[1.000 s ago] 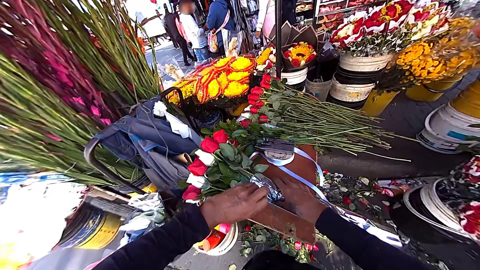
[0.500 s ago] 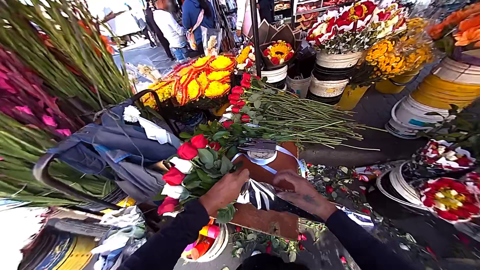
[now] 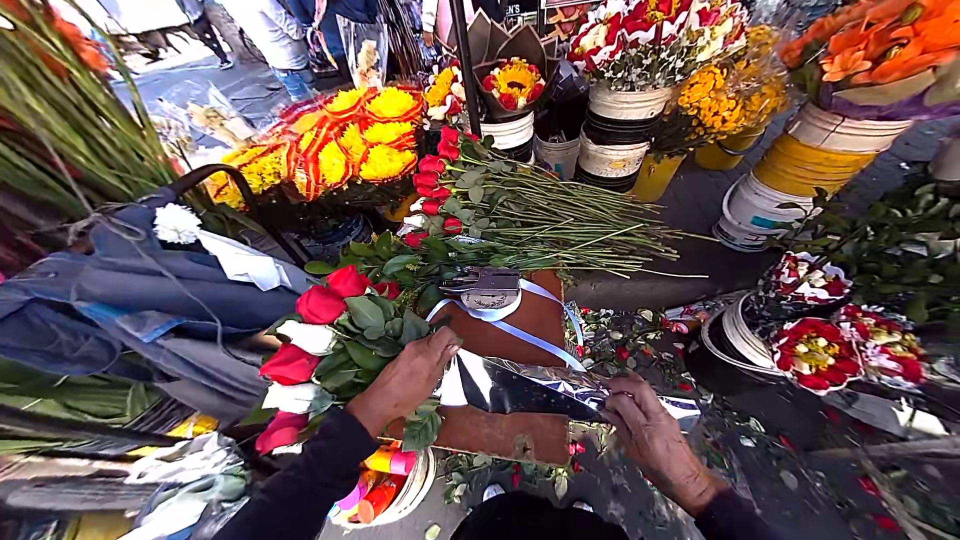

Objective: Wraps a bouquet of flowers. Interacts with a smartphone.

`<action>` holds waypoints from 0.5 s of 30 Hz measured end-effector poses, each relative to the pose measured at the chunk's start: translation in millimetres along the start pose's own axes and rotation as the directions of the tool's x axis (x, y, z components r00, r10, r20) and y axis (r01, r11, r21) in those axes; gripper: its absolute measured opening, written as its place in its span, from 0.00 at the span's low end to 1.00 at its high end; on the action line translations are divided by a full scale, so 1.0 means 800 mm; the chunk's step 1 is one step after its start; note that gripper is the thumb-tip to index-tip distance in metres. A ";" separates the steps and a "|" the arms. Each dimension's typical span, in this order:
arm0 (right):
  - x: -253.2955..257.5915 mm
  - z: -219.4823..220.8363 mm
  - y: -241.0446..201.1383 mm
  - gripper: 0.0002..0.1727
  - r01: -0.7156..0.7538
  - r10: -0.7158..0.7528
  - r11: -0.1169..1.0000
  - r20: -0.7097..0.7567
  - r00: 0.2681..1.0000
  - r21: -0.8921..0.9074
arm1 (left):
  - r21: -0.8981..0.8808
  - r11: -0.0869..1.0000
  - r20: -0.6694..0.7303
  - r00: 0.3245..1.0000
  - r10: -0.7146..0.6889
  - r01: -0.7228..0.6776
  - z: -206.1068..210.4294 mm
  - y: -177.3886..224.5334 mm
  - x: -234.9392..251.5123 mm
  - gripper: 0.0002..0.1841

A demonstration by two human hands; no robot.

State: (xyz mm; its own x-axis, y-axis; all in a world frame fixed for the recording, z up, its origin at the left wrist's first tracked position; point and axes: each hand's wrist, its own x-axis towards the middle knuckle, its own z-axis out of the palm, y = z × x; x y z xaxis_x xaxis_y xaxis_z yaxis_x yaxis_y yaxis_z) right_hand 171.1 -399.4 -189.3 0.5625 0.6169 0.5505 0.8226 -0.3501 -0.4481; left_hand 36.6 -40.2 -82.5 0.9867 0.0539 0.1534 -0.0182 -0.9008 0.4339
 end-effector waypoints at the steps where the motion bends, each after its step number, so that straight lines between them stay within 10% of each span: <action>1: 0.003 0.000 0.000 0.10 -0.034 0.030 0.998 -0.077 0.997 -0.055 | 0.002 1.000 -0.033 0.999 0.010 -0.010 0.003 -0.001 -0.001 0.11; 8: 0.026 -0.005 0.007 0.17 -0.098 0.086 0.988 -0.103 0.991 -0.119 | 0.036 0.995 -0.201 0.975 0.093 -0.088 0.027 -0.018 0.012 0.12; 15: 0.056 0.059 -0.115 0.23 0.553 -0.552 0.832 0.150 0.820 0.038 | 0.037 0.998 -0.164 0.985 0.055 -0.050 0.025 -0.017 0.023 0.11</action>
State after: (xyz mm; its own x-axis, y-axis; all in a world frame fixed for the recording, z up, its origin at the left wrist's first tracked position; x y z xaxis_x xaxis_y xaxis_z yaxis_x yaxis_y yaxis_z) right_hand 116.7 -306.4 -157.0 -0.0055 0.8051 0.5931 0.9925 0.0768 -0.0950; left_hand 57.9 -35.4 -103.6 0.9442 0.0740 0.3209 -0.0614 -0.9178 0.3923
